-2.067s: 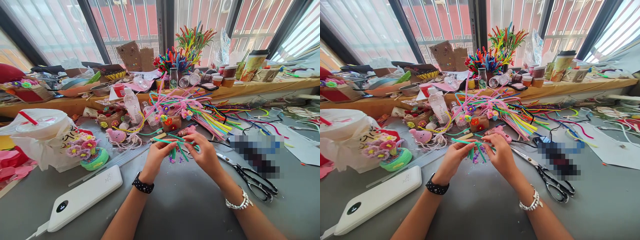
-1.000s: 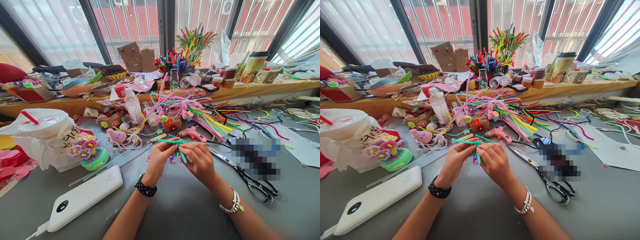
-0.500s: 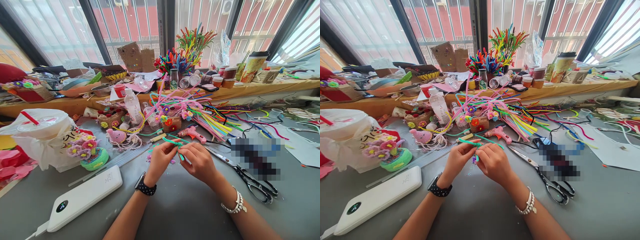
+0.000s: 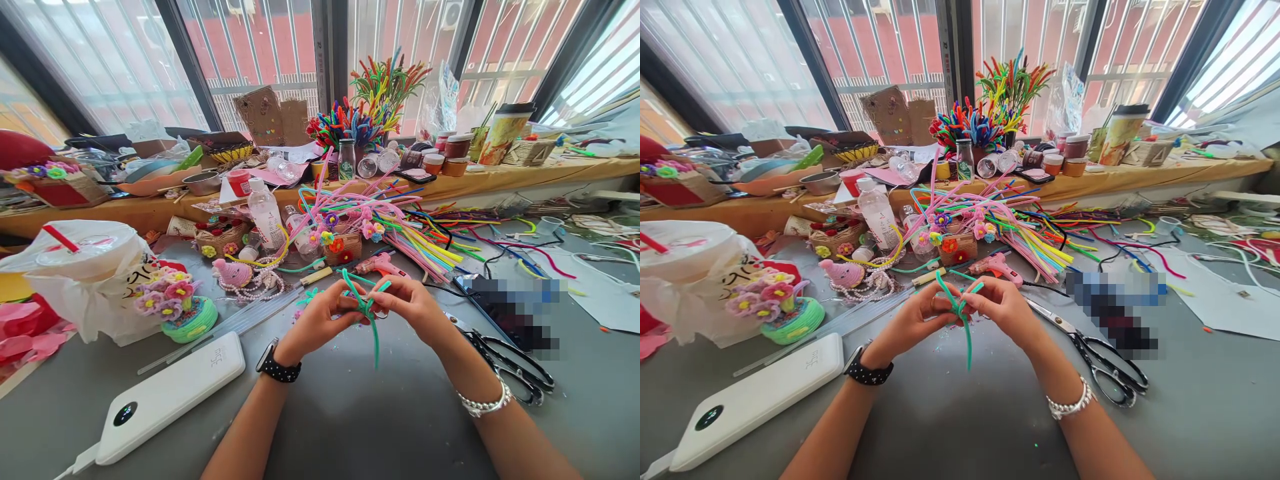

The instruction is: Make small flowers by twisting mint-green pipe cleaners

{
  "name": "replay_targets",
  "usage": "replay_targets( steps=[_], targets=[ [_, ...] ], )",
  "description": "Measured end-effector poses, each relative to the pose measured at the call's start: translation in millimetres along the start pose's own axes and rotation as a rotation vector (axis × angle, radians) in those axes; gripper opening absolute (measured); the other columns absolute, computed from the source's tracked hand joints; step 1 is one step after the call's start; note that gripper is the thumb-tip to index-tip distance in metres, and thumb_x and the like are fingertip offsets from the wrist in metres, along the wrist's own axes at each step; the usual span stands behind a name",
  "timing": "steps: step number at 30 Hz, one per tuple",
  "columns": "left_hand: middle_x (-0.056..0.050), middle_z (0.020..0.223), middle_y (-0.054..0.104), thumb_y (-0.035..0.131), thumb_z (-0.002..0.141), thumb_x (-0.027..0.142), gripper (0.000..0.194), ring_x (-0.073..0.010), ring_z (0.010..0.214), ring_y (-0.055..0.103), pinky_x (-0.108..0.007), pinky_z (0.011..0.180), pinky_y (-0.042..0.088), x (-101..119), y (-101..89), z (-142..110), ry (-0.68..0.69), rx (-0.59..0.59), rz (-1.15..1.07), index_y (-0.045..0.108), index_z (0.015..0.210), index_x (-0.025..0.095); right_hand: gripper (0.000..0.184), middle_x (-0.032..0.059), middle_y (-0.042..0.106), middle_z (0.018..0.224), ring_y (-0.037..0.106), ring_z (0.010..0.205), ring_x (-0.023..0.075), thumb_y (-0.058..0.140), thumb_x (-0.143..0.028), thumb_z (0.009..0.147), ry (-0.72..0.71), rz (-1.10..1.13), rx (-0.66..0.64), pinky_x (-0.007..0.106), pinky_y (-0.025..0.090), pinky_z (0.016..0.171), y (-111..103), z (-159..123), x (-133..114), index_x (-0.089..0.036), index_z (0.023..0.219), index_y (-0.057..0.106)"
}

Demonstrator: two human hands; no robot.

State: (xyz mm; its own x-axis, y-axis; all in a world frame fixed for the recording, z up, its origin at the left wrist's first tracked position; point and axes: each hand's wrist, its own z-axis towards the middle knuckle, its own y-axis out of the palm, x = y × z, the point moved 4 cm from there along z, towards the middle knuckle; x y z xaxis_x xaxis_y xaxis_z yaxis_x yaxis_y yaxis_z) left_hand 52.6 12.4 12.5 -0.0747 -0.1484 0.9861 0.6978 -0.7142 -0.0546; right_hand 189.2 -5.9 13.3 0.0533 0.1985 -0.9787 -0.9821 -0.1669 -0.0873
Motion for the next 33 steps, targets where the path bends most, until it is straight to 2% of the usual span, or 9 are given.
replay_targets(
  steps=[7,12,15,18,20,24,26,29,33],
  targets=[
    [-0.005,0.075,0.067,0.059,0.072,0.018,0.021,-0.0154,0.071,0.062,-0.023,0.063,0.044,2,1.3,0,0.028,0.073,-0.239,0.048,0.089,0.018,0.014,-0.0026,0.05,0.058,0.044,0.054,0.0097,0.059,-0.029,0.07,0.049,0.261,0.058,0.025,0.038,0.054,0,1,8,-0.016,0.065,0.055],
    [-0.004,0.075,0.067,0.06,0.071,0.019,0.018,-0.0151,0.072,0.061,-0.023,0.066,0.043,-2,1.5,1,0.075,0.235,-0.314,0.053,0.088,0.016,0.015,-0.0039,0.047,0.056,0.044,0.054,0.0089,0.058,-0.027,0.07,0.07,0.427,0.043,0.024,0.037,0.055,5,2,12,-0.016,0.062,0.052],
    [-0.003,0.077,0.067,0.059,0.072,0.018,0.017,-0.0143,0.073,0.061,-0.023,0.067,0.044,-4,1.1,2,0.08,0.332,-0.358,0.054,0.088,0.016,0.014,-0.0025,0.051,0.059,0.049,0.059,0.0104,0.057,-0.027,0.071,0.089,0.425,0.039,0.024,0.039,0.057,9,3,17,-0.017,0.063,0.051],
    [-0.004,0.08,0.067,0.06,0.071,0.019,0.019,-0.0151,0.074,0.062,-0.024,0.069,0.044,-5,-1.9,2,0.031,0.378,-0.342,0.055,0.089,0.016,0.015,0.0003,0.057,0.066,0.053,0.064,0.0133,0.055,-0.029,0.073,0.104,0.289,0.073,0.027,0.041,0.059,7,4,21,-0.017,0.066,0.051],
    [-0.005,0.08,0.067,0.061,0.069,0.02,0.02,-0.0158,0.073,0.062,-0.024,0.067,0.045,-6,-4.3,3,-0.018,0.373,-0.286,0.056,0.088,0.015,0.014,0.0022,0.058,0.071,0.055,0.069,0.016,0.054,-0.031,0.073,0.052,0.078,0.156,0.03,0.043,0.062,2,4,19,-0.017,0.07,0.054],
    [-0.006,0.08,0.067,0.063,0.067,0.021,0.02,-0.0166,0.072,0.062,-0.023,0.062,0.044,-10,-5.3,5,-0.048,0.343,-0.194,0.056,0.085,0.014,0.016,0.0068,0.058,0.094,0.051,0.093,0.0228,0.056,-0.024,0.072,-0.318,-0.523,0.444,0.041,0.039,0.082,-8,-2,-5,-0.02,0.087,0.061],
    [-0.007,0.08,0.067,0.062,0.068,0.021,0.021,-0.017,0.072,0.062,-0.024,0.063,0.045,-12,-3.7,6,-0.036,0.334,-0.178,0.055,0.086,0.014,0.021,0.0074,0.056,0.099,0.048,0.099,0.0238,0.057,-0.022,0.073,-0.498,-0.727,0.513,0.043,0.035,0.087,-4,-8,-15,-0.022,0.093,0.061],
    [-0.006,0.08,0.066,0.061,0.068,0.021,0.023,-0.0164,0.074,0.062,-0.024,0.065,0.045,-12,-3.7,7,0.009,0.37,-0.167,0.052,0.089,0.014,0.023,0.0061,0.059,0.095,0.05,0.094,0.0223,0.056,-0.021,0.074,-0.638,-0.849,0.412,0.041,0.039,0.085,7,-10,-18,-0.024,0.097,0.06],
    [-0.003,0.08,0.065,0.06,0.069,0.018,0.024,-0.0153,0.079,0.061,-0.023,0.068,0.045,-9,-6.1,6,0.069,0.398,-0.129,0.047,0.089,0.017,0.024,0.0059,0.061,0.093,0.053,0.092,0.0201,0.052,-0.018,0.078,-0.643,-0.839,0.297,0.037,0.043,0.082,13,-8,-12,-0.022,0.101,0.058]
  ],
)
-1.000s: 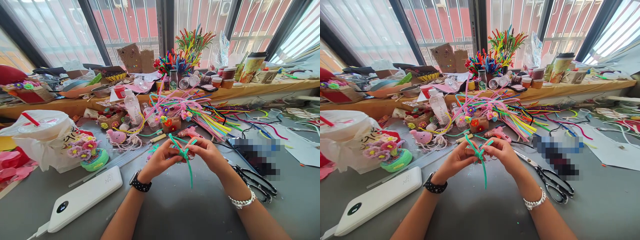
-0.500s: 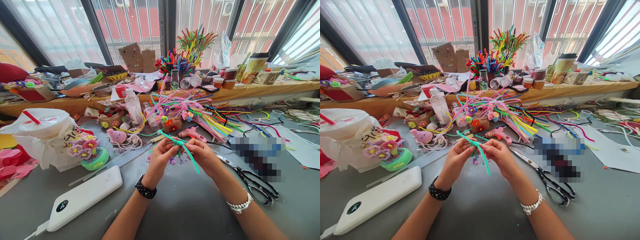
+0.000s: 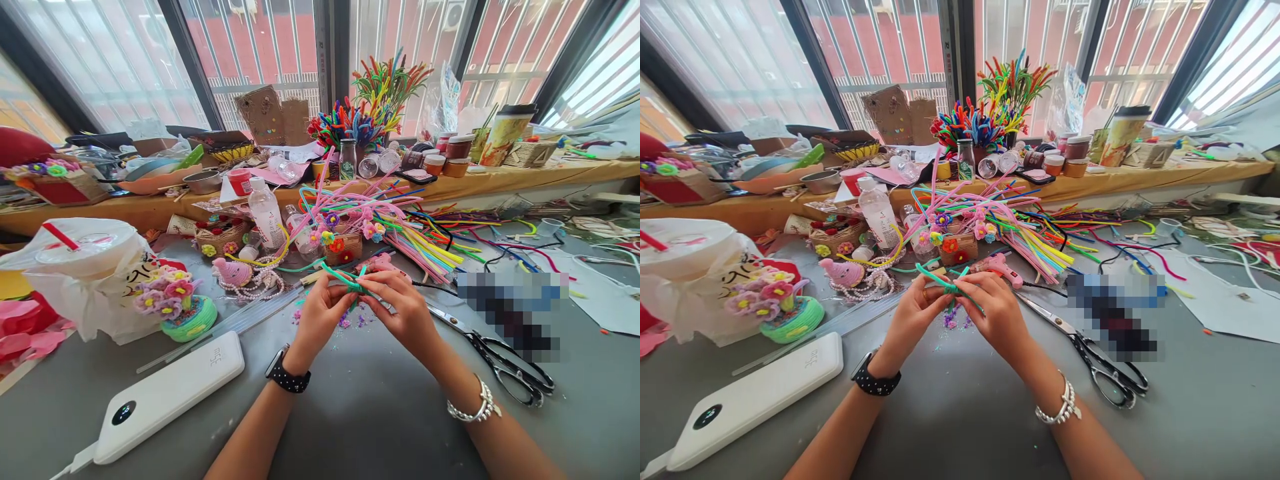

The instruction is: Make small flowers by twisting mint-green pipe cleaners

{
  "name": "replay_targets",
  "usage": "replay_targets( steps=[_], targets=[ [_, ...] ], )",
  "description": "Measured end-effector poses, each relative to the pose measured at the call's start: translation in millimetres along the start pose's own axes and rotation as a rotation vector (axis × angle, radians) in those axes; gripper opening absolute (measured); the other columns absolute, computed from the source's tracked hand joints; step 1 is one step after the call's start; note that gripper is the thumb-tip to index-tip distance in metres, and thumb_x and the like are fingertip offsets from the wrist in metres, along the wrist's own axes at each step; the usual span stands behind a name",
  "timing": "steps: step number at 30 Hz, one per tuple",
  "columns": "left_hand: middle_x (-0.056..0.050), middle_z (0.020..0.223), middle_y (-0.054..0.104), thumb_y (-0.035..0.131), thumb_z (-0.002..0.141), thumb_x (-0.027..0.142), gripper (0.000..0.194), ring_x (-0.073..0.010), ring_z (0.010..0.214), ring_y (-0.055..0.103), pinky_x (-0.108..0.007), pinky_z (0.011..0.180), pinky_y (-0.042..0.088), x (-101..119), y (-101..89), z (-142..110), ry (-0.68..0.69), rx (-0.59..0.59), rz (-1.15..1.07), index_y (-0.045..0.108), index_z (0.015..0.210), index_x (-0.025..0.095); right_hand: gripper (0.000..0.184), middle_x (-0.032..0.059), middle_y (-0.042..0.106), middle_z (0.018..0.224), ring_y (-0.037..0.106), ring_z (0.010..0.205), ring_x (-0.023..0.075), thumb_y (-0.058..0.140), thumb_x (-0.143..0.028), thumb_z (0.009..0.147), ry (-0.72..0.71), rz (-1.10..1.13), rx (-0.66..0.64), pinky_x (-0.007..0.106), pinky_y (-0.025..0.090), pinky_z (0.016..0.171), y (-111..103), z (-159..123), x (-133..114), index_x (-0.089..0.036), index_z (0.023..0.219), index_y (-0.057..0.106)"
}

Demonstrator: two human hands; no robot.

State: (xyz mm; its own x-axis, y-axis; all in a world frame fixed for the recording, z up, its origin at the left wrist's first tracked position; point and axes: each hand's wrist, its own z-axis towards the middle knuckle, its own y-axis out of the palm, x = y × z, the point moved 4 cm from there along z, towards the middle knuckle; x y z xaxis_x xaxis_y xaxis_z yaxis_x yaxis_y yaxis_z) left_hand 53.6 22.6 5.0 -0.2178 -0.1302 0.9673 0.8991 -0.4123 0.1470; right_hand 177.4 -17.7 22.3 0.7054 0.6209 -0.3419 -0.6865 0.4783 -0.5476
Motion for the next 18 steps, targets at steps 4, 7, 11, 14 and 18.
replay_targets(
  steps=[4,7,11,14,18],
  targets=[
    [-0.005,0.086,0.064,0.058,0.071,0.019,0.025,-0.0173,0.084,0.06,-0.026,0.073,0.046,2,-0.5,-1,0.071,-0.008,0.114,0.046,0.093,0.018,0.025,0.0068,0.06,0.094,0.055,0.091,0.0187,0.049,-0.015,0.079,0.039,0.065,-0.038,0.034,0.046,0.08,2,-1,4,-0.021,0.102,0.057],
    [-0.004,0.085,0.064,0.057,0.071,0.021,0.023,-0.0186,0.084,0.06,-0.028,0.075,0.045,4,-0.4,-3,0.108,-0.002,0.257,0.051,0.093,0.019,0.022,0.007,0.061,0.091,0.056,0.088,0.0181,0.048,-0.015,0.08,0.045,0.065,-0.048,0.032,0.047,0.078,2,-2,5,-0.02,0.098,0.059],
    [-0.004,0.084,0.065,0.056,0.072,0.022,0.019,-0.0176,0.077,0.06,-0.027,0.073,0.044,9,0.3,-5,0.216,0.024,0.514,0.06,0.091,0.021,0.019,0.0073,0.061,0.085,0.057,0.082,0.0179,0.046,-0.016,0.081,0.034,0.028,-0.05,0.031,0.048,0.074,4,-2,7,-0.018,0.094,0.06],
    [-0.005,0.091,0.063,0.054,0.073,0.02,0.021,-0.018,0.081,0.057,-0.026,0.073,0.043,14,1.3,-5,0.314,0.028,0.654,0.063,0.091,0.023,0.018,0.0071,0.061,0.084,0.057,0.08,0.0182,0.045,-0.016,0.081,0.041,0.017,-0.068,0.032,0.048,0.073,6,-3,8,-0.019,0.092,0.059],
    [-0.006,0.094,0.062,0.051,0.075,0.017,0.025,-0.0193,0.088,0.055,-0.027,0.076,0.041,16,2.4,-4,0.346,-0.039,0.723,0.063,0.096,0.024,0.016,0.008,0.06,0.083,0.056,0.08,0.0187,0.045,-0.014,0.081,0.057,0.029,-0.114,0.032,0.047,0.073,8,-3,9,-0.016,0.091,0.058]
  ],
)
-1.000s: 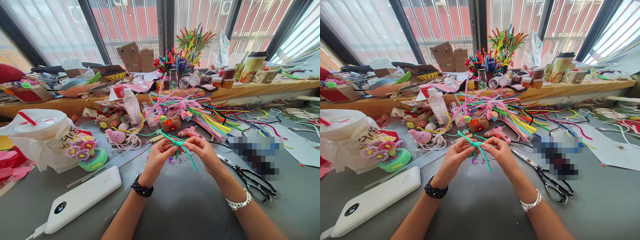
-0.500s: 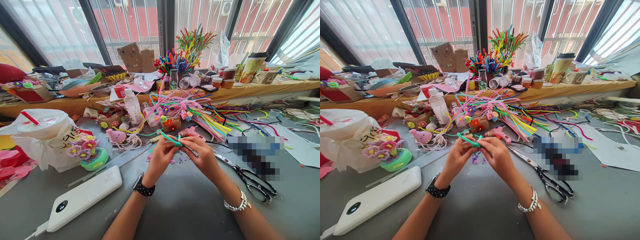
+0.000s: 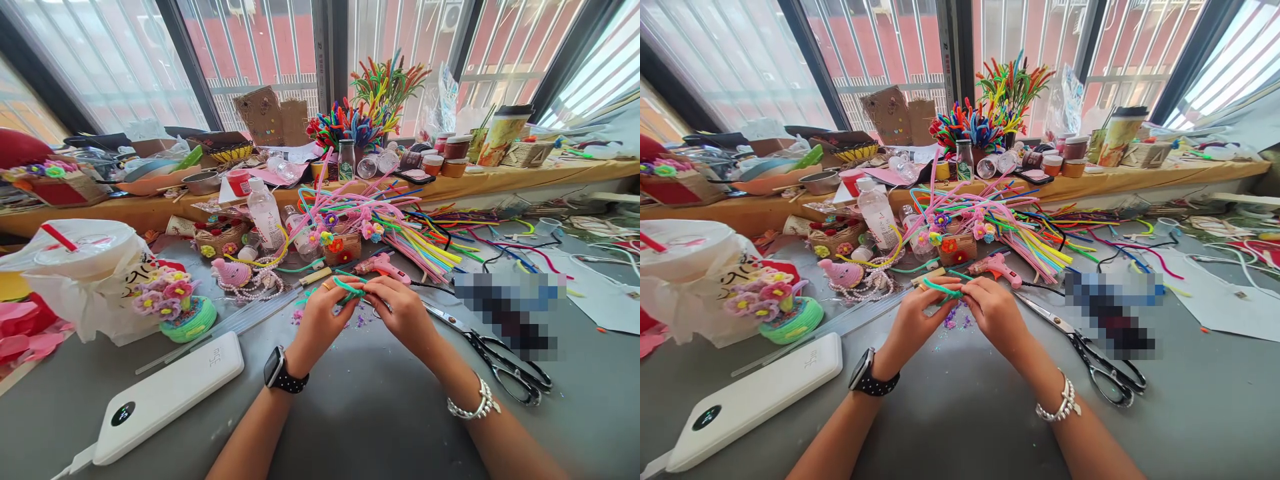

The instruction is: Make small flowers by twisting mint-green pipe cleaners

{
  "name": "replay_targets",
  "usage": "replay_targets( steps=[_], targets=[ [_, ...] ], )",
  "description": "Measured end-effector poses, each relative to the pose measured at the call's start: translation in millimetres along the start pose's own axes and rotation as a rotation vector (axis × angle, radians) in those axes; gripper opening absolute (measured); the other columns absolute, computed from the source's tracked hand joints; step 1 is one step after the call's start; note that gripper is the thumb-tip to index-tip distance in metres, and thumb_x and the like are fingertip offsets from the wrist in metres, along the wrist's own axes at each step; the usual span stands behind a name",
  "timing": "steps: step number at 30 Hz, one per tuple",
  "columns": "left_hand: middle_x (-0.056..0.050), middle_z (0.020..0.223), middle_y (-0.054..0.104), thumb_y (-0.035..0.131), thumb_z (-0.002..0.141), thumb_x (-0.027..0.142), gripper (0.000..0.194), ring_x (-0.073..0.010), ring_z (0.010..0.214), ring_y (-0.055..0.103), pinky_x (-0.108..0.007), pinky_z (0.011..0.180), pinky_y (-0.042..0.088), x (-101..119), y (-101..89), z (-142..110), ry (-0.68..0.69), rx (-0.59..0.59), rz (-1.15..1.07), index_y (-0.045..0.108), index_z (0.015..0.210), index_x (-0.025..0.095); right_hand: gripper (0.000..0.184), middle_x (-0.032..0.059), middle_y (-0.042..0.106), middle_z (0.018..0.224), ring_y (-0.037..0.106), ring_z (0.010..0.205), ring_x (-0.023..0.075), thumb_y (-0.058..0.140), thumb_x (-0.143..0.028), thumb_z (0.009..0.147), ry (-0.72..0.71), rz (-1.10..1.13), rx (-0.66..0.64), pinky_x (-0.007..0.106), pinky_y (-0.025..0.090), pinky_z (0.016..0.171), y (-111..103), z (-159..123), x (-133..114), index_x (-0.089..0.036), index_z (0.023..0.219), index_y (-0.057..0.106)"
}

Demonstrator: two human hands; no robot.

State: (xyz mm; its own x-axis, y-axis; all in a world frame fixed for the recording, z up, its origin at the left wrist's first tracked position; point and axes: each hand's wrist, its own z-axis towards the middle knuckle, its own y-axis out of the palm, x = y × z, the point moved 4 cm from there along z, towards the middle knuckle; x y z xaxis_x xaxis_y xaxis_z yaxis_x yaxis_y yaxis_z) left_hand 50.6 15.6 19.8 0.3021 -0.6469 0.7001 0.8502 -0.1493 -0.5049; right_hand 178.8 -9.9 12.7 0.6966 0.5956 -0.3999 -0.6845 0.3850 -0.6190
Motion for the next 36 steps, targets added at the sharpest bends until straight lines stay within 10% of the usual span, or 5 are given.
replay_targets(
  steps=[7,16,36],
  targets=[
    [-0.003,0.067,0.066,0.054,0.073,0.026,0.019,-0.0163,0.06,0.057,-0.024,0.058,0.042,-12,2.5,-3,-0.152,-0.076,-0.04,0.067,0.086,0.022,0.011,0.0051,0.06,0.074,0.056,0.068,0.0162,0.049,-0.014,0.079,0.167,0.113,-0.063,0.028,0.046,0.062,1,0,4,-0.016,0.08,0.059],
    [-0.006,0.079,0.064,0.058,0.069,0.028,0.026,-0.0174,0.075,0.056,-0.025,0.066,0.044,-21,14.3,-3,-0.399,-0.174,-0.515,0.062,0.09,0.014,0.012,0.0031,0.061,0.069,0.055,0.061,0.0138,0.055,-0.022,0.075,0.431,0.294,-0.088,0.024,0.042,0.054,2,-2,14,-0.016,0.075,0.065],
    [-0.002,0.071,0.059,0.059,0.069,0.027,0.03,-0.0114,0.063,0.049,-0.022,0.059,0.038,-24,17.2,-6,-0.432,-0.332,-0.529,0.063,0.096,0.015,0.022,0.0013,0.055,0.064,0.048,0.059,0.0125,0.046,-0.03,0.081,0.381,0.228,-0.191,0.023,0.035,0.053,5,0,13,-0.016,0.068,0.055]
  ],
)
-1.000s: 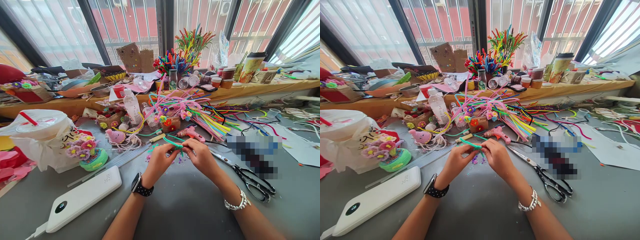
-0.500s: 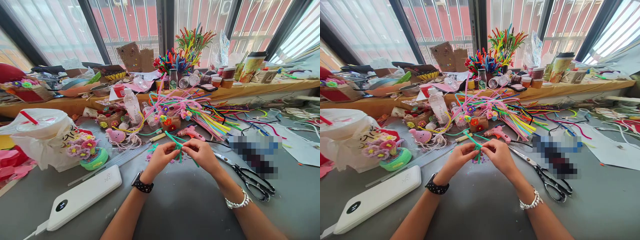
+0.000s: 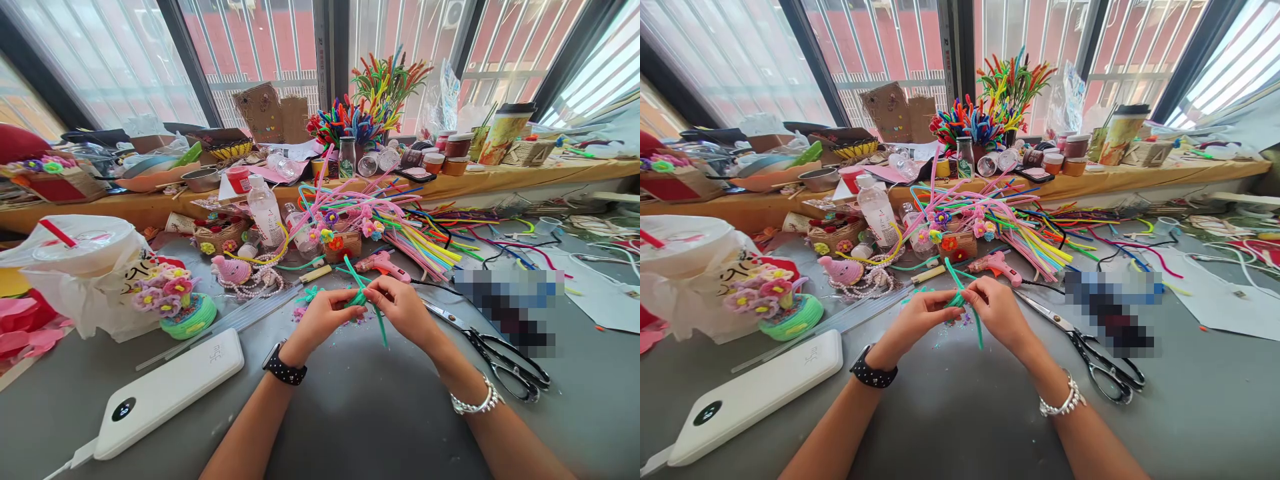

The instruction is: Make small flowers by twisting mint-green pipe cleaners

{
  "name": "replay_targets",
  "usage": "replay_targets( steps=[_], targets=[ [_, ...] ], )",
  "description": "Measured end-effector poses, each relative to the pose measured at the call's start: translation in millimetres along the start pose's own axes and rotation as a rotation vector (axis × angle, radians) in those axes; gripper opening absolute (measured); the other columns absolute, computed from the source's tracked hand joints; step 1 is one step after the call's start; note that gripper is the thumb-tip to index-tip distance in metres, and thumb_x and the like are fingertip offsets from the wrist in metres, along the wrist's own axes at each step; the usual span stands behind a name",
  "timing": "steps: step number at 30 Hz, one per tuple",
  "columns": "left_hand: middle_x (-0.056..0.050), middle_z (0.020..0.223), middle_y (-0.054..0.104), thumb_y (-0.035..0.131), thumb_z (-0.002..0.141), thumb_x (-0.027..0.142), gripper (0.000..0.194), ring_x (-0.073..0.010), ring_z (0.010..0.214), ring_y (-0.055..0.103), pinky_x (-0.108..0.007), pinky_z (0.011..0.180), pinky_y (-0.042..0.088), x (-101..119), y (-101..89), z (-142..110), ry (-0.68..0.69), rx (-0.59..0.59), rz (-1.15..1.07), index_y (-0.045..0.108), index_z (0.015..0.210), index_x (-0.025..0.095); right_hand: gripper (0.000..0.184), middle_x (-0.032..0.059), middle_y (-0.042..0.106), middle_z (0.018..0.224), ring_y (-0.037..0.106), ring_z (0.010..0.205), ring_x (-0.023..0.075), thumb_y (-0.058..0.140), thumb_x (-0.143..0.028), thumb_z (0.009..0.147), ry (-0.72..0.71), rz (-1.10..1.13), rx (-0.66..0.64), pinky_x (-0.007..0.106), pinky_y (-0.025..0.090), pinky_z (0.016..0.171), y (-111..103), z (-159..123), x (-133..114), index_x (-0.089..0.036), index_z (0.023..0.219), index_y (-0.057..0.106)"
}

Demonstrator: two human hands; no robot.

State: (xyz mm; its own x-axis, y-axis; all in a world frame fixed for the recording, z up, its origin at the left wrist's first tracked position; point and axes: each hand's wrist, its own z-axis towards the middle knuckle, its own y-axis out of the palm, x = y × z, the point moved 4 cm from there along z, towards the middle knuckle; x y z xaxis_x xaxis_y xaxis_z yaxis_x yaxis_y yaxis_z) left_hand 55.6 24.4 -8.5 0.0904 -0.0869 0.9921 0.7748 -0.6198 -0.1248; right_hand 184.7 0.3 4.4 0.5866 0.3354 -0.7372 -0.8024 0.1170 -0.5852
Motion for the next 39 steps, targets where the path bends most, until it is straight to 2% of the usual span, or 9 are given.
replay_targets(
  steps=[5,11,16,22,27,28,30,34,39],
  targets=[
    [-0.002,0.071,0.062,0.063,0.065,0.025,0.025,-0.0123,0.061,0.054,-0.023,0.059,0.042,-1,-3.5,0,-0.013,0.019,-0.014,0.064,0.087,0.014,0.021,-0.0001,0.05,0.063,0.045,0.059,0.0119,0.042,-0.022,0.083,-0.076,-0.048,-0.026,0.022,0.033,0.054,2,1,-4,-0.017,0.064,0.048],
    [0.0,0.064,0.062,0.067,0.06,0.023,0.03,-0.0137,0.058,0.059,-0.024,0.056,0.045,7,-9.2,-2,-0.05,0.128,-0.067,0.053,0.085,0.015,0.023,-0.0016,0.046,0.061,0.042,0.057,0.0108,0.039,-0.024,0.085,-0.057,0.01,-0.06,0.022,0.031,0.051,4,0,-7,-0.017,0.063,0.045],
    [0.0,0.063,0.061,0.067,0.06,0.023,0.035,-0.0128,0.057,0.059,-0.023,0.055,0.045,5,-12.9,-2,-0.083,0.115,-0.061,0.052,0.091,0.015,0.021,-0.0008,0.046,0.062,0.042,0.057,0.0114,0.041,-0.025,0.084,-0.025,-0.021,0.014,0.022,0.031,0.052,0,-1,-3,-0.016,0.068,0.049],
    [0.001,0.061,0.062,0.067,0.06,0.023,0.03,-0.0121,0.056,0.058,-0.023,0.056,0.045,4,-24.1,-4,-0.092,0.127,-0.017,0.056,0.087,0.016,0.02,0.0,0.048,0.062,0.043,0.058,0.0123,0.04,-0.025,0.084,-0.028,-0.03,0.041,0.023,0.032,0.053,-6,2,0,-0.016,0.068,0.05],
    [-0.006,0.08,0.065,0.064,0.062,0.029,0.028,-0.0173,0.076,0.06,-0.027,0.068,0.046,12,-36.9,-7,-0.037,0.313,0.028,0.06,0.085,0.014,0.02,0.0006,0.049,0.064,0.045,0.061,0.013,0.042,-0.023,0.083,-0.061,-0.056,0.008,0.023,0.034,0.056,-9,3,-2,-0.017,0.066,0.05],
    [-0.007,0.085,0.065,0.064,0.063,0.03,0.028,-0.0179,0.08,0.059,-0.027,0.071,0.045,14,-35.6,-7,-0.016,0.314,0.02,0.061,0.086,0.014,0.02,0.0006,0.049,0.064,0.045,0.061,0.0129,0.042,-0.024,0.083,-0.081,-0.06,-0.019,0.023,0.034,0.056,-8,3,-4,-0.017,0.066,0.05],
    [-0.006,0.088,0.065,0.063,0.063,0.03,0.026,-0.0175,0.081,0.058,-0.026,0.072,0.044,16,-26.9,-6,-0.002,0.218,-0.005,0.062,0.085,0.015,0.022,0.0005,0.048,0.065,0.045,0.062,0.0128,0.041,-0.024,0.084,-0.129,-0.064,-0.075,0.023,0.035,0.057,-4,1,-7,-0.017,0.066,0.051],
    [-0.003,0.065,0.064,0.067,0.059,0.025,0.019,-0.0137,0.06,0.057,-0.023,0.056,0.042,10,-8.4,-6,-0.103,0.033,-0.005,0.062,0.071,0.012,0.024,0.0014,0.049,0.068,0.047,0.065,0.0131,0.04,-0.028,0.085,-0.179,-0.054,-0.153,0.024,0.037,0.059,3,-1,-11,-0.017,0.07,0.055],
    [-0.003,0.066,0.063,0.067,0.059,0.022,0.032,-0.0128,0.06,0.056,-0.022,0.054,0.04,4,-5.0,-4,-0.115,0.061,-0.058,0.058,0.087,0.013,0.028,0.0014,0.05,0.066,0.047,0.062,0.0128,0.042,-0.033,0.083,-0.123,-0.043,-0.058,0.024,0.036,0.056,-1,0,-7,-0.016,0.065,0.054]
  ],
)
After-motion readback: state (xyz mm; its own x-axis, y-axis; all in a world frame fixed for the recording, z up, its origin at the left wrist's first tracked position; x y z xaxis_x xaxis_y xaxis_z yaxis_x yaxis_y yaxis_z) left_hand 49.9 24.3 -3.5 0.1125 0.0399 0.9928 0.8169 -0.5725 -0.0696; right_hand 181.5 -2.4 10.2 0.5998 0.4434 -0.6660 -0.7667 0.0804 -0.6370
